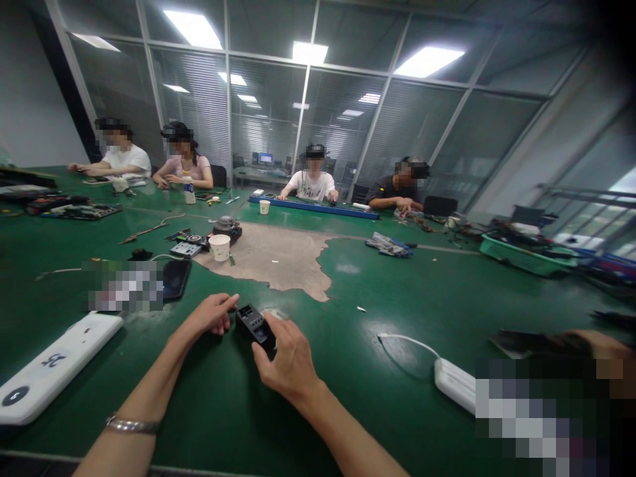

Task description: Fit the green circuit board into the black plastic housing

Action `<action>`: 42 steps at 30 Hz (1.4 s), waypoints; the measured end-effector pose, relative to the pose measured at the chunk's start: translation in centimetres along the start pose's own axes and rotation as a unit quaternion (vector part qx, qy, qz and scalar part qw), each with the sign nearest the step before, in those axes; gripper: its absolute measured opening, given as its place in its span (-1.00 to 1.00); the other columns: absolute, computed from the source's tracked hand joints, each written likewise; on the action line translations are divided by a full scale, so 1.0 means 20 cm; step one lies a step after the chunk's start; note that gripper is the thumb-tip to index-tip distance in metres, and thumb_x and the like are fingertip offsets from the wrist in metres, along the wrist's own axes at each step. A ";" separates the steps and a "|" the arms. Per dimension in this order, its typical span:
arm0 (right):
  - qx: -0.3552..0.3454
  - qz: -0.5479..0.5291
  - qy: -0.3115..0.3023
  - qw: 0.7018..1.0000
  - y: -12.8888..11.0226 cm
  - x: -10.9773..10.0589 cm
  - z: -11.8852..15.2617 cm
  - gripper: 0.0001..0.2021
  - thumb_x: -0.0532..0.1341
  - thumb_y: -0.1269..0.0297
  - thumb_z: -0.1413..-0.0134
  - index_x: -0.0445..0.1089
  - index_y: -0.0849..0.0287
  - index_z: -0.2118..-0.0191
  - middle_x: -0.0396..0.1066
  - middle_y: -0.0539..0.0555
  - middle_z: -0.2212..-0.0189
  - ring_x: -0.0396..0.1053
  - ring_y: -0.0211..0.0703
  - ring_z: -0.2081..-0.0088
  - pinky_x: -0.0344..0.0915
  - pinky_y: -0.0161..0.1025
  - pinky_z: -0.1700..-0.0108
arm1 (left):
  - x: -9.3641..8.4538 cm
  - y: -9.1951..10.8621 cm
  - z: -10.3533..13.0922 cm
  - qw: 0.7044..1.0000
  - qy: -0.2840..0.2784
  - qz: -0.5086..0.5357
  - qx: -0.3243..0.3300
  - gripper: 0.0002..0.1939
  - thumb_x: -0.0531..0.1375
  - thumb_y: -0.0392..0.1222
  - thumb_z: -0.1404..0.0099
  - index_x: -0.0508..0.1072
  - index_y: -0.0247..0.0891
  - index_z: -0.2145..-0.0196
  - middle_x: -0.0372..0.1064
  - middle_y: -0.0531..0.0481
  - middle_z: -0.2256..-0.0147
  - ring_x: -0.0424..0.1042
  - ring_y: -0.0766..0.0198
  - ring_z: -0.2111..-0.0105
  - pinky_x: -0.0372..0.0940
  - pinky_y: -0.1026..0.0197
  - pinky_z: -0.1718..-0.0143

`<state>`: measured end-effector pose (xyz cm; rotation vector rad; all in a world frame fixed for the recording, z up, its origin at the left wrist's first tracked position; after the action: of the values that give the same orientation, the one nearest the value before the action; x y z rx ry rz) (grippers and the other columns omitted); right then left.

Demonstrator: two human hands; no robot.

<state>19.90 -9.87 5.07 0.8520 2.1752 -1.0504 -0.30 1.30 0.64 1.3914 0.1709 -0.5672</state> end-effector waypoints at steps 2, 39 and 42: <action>0.004 0.006 -0.007 1.000 0.01 0.00 0.01 -0.42 0.24 0.16 -0.01 0.24 0.21 -0.18 0.40 0.24 0.07 0.34 0.10 0.04 0.28 0.01 -0.03 | 0.00 0.00 0.00 1.000 0.000 0.001 0.000 -0.30 -0.02 0.47 -0.13 0.34 -0.29 0.22 0.37 0.06 0.66 0.34 0.29 0.74 0.11 0.33 0.70; 0.114 -0.055 0.072 0.989 0.34 -0.02 -0.06 -0.50 0.25 0.35 0.04 0.34 0.22 -0.10 0.41 0.19 -0.01 0.37 0.03 -0.02 0.25 0.00 -0.12 | 0.00 -0.01 -0.01 1.000 -0.005 -0.015 -0.010 -0.27 -0.01 0.47 -0.12 0.37 -0.32 0.20 0.38 0.03 0.64 0.35 0.26 0.71 0.10 0.31 0.69; 0.115 -0.048 0.062 0.990 0.34 -0.01 -0.06 -0.50 0.25 0.35 0.04 0.33 0.20 -0.10 0.42 0.18 -0.01 0.37 0.03 -0.02 0.24 0.00 -0.13 | 0.00 0.00 -0.01 1.000 -0.003 -0.017 -0.012 -0.26 0.00 0.48 -0.10 0.38 -0.32 0.20 0.38 0.03 0.64 0.35 0.26 0.71 0.11 0.30 0.68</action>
<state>24.77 -5.65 2.67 0.9448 2.2470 -1.3478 -0.31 1.42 0.60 1.3658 0.1962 -0.5949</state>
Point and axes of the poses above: each hand's wrist, its own z-axis away from the middle knuckle, its own x-axis out of the palm, y = z × x, the point moved 4 cm from there along -z, towards the middle knuckle
